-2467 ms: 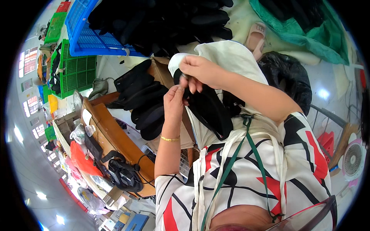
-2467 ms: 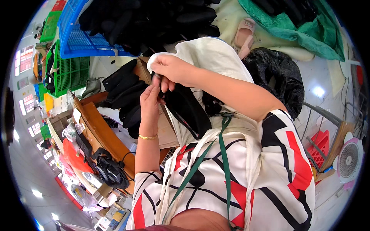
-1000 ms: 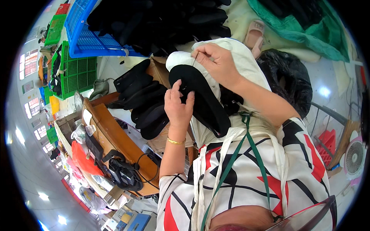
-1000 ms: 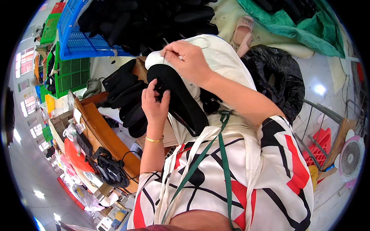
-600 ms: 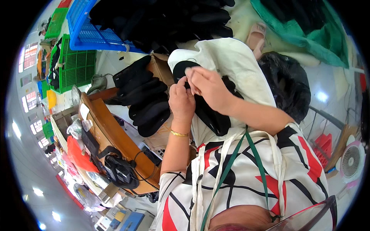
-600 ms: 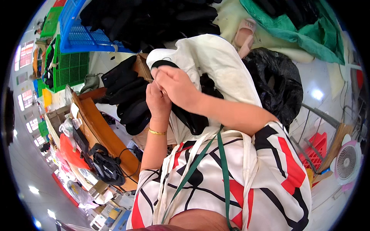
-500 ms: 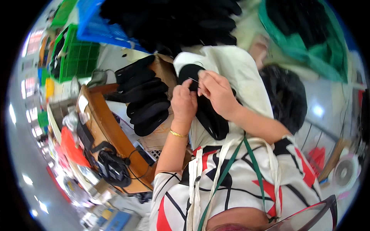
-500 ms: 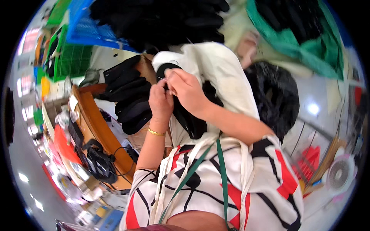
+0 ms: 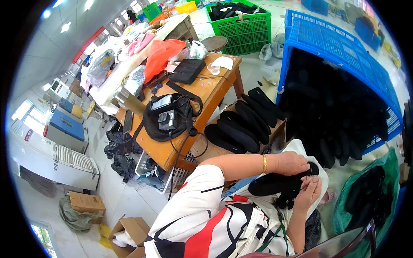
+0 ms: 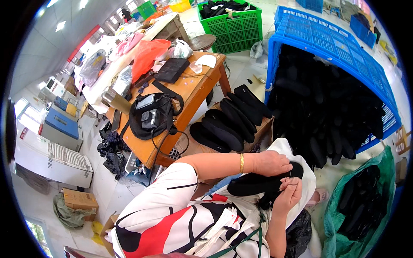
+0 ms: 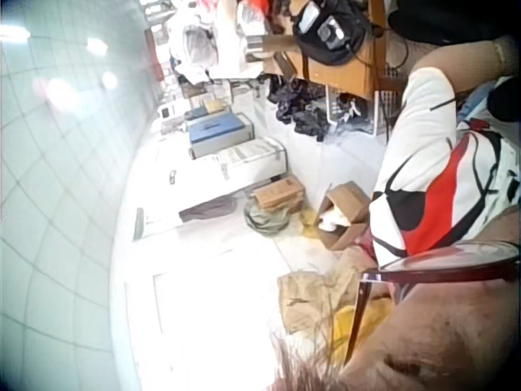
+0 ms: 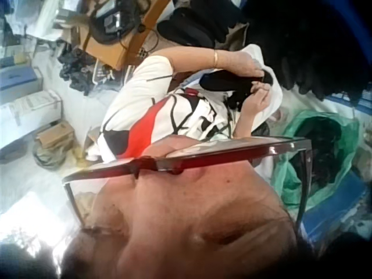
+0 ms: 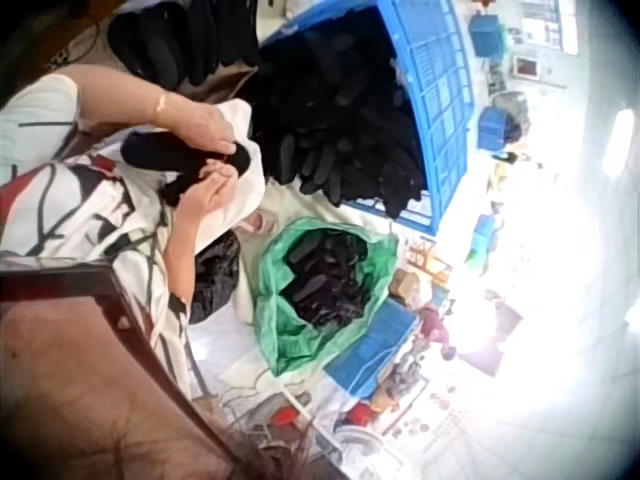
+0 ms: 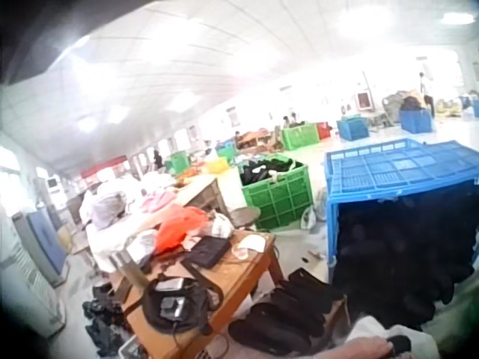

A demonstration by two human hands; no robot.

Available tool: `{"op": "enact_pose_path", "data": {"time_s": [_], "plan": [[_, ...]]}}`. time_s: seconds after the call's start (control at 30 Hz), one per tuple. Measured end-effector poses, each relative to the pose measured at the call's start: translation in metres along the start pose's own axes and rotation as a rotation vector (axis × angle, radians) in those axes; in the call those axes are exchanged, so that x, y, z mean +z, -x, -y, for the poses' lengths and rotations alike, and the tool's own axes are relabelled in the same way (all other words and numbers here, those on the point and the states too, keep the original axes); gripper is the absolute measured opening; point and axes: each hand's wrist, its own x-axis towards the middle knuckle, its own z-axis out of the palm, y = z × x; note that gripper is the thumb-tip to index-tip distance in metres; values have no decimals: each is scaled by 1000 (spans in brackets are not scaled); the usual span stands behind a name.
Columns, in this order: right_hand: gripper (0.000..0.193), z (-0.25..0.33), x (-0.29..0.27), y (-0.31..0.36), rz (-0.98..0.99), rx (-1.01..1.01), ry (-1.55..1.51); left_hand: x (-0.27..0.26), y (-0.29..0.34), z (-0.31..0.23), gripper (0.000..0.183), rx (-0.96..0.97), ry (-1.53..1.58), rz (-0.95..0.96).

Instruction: The person sits on the floor and sews black slip-on shoes by hand using a needle and thread. They repeatedly pick up shoes from a nearby blue crate, stitch the edges, and place the finished shoes into a green bag.

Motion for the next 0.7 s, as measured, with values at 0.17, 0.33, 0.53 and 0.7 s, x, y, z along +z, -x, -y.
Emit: {"op": "enact_pose_path", "data": {"time_s": [0.17, 0.33, 0.53, 0.7], "plan": [[27, -3, -2, 43, 40, 98, 77, 29, 21, -15, 14, 103, 59, 171], [27, 8, -6, 68, 82, -5, 513, 50, 20, -39, 11, -69, 242, 357], [14, 10, -24, 56, 132, -67, 560, 87, 37, -47, 11, -193, 365, 258], [4, 20, -67, 33, -107, -363, 826, 30, 16, -33, 43, -132, 496, 238]]}}
